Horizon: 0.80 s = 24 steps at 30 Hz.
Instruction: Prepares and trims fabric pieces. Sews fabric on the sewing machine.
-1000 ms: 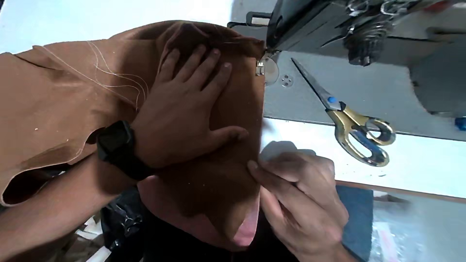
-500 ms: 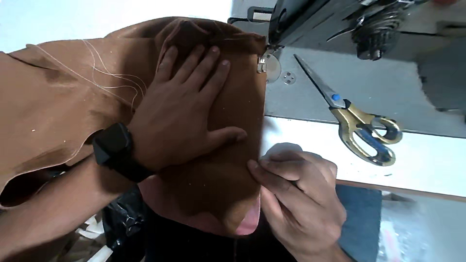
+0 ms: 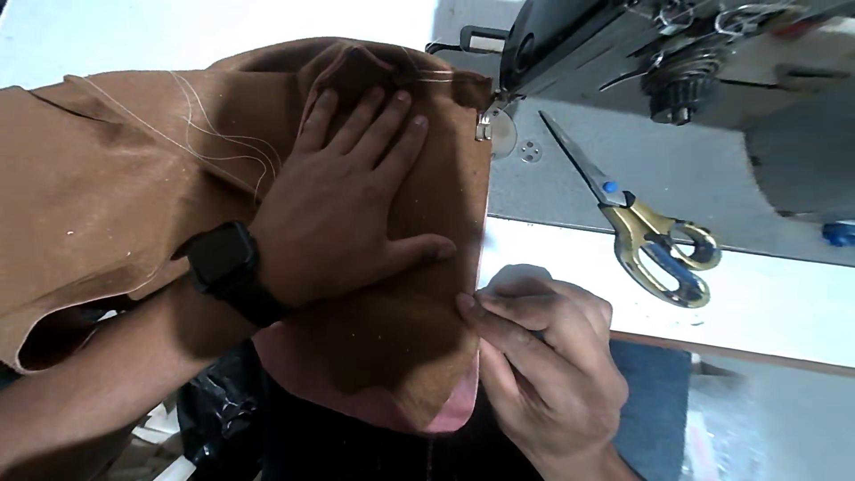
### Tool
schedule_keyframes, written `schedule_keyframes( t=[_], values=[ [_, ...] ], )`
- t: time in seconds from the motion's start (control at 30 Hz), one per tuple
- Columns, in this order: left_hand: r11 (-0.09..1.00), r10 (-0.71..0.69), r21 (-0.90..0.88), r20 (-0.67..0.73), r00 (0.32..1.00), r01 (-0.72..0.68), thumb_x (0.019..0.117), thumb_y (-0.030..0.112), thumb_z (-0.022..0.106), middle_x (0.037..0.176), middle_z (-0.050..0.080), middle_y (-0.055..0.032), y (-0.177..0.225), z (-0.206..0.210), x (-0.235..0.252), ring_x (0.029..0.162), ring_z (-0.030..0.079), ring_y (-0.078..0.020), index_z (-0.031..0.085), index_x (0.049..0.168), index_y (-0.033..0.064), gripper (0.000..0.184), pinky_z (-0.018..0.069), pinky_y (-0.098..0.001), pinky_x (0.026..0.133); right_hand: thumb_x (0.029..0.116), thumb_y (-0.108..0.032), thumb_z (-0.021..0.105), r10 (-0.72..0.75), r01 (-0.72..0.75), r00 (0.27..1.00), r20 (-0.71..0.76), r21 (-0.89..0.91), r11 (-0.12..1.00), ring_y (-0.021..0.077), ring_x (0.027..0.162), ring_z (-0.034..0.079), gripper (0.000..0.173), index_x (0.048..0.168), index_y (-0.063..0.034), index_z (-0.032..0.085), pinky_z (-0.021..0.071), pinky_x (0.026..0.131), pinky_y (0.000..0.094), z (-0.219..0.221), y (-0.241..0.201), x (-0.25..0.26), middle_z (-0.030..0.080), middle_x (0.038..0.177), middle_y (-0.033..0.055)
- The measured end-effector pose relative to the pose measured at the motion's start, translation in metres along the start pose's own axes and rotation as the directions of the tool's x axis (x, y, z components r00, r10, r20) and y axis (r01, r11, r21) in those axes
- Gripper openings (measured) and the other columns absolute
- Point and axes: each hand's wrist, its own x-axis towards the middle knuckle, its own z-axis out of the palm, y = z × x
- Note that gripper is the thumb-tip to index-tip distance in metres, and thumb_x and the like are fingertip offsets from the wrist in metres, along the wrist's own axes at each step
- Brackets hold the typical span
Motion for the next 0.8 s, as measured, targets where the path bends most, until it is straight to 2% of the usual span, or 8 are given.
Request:
schedule_keyframes(
  t=[0.53, 0.67, 0.8],
  values=[
    [1.000, -0.009, 0.003, 0.008, 1.000, 0.009, 0.0785, 0.097, 0.032, 0.171, 0.022, -0.0094, -0.001, -0.001, 0.003, 0.159, 0.016, -0.0327, 0.028, 0.164, 0.0158, 0.118, 0.0038, -0.0666, 0.126, 0.0912, -0.018, 0.072, 0.012, -0.012, 1.000, -0.004, 0.004, 1.000, 0.0178, 0.104, 0.063, 0.015, 0.101, -0.0237, 0.081, 0.0461, 0.092, 0.0450, 0.000, 0.000, 0.001, 0.071, 0.099, -0.0037],
    [1.000, -0.005, 0.004, 0.006, 1.000, 0.005, 0.0785, 0.097, 0.030, 0.171, 0.022, -0.0097, -0.003, 0.000, 0.007, 0.158, 0.017, -0.0330, 0.028, 0.164, 0.0159, 0.118, 0.0034, -0.0677, 0.126, 0.0916, -0.018, 0.071, 0.037, -0.037, 0.999, 0.004, -0.002, 0.999, 0.0172, 0.104, 0.062, 0.016, 0.104, -0.0237, 0.081, 0.0462, 0.091, 0.0443, 0.000, -0.001, 0.003, 0.070, 0.101, -0.0033],
    [1.000, -0.005, -0.002, -0.011, 1.000, 0.005, 0.0781, 0.097, 0.031, 0.171, 0.023, -0.0100, -0.007, 0.001, 0.013, 0.158, 0.018, -0.0335, 0.029, 0.164, 0.0161, 0.118, 0.0036, -0.0680, 0.125, 0.0934, -0.018, 0.067, 0.087, -0.085, 0.994, 0.060, -0.034, 0.996, 0.0179, 0.109, 0.061, 0.021, 0.108, -0.0245, 0.080, 0.0469, 0.094, 0.0460, -0.004, -0.005, 0.008, 0.069, 0.108, -0.0020]
  ],
)
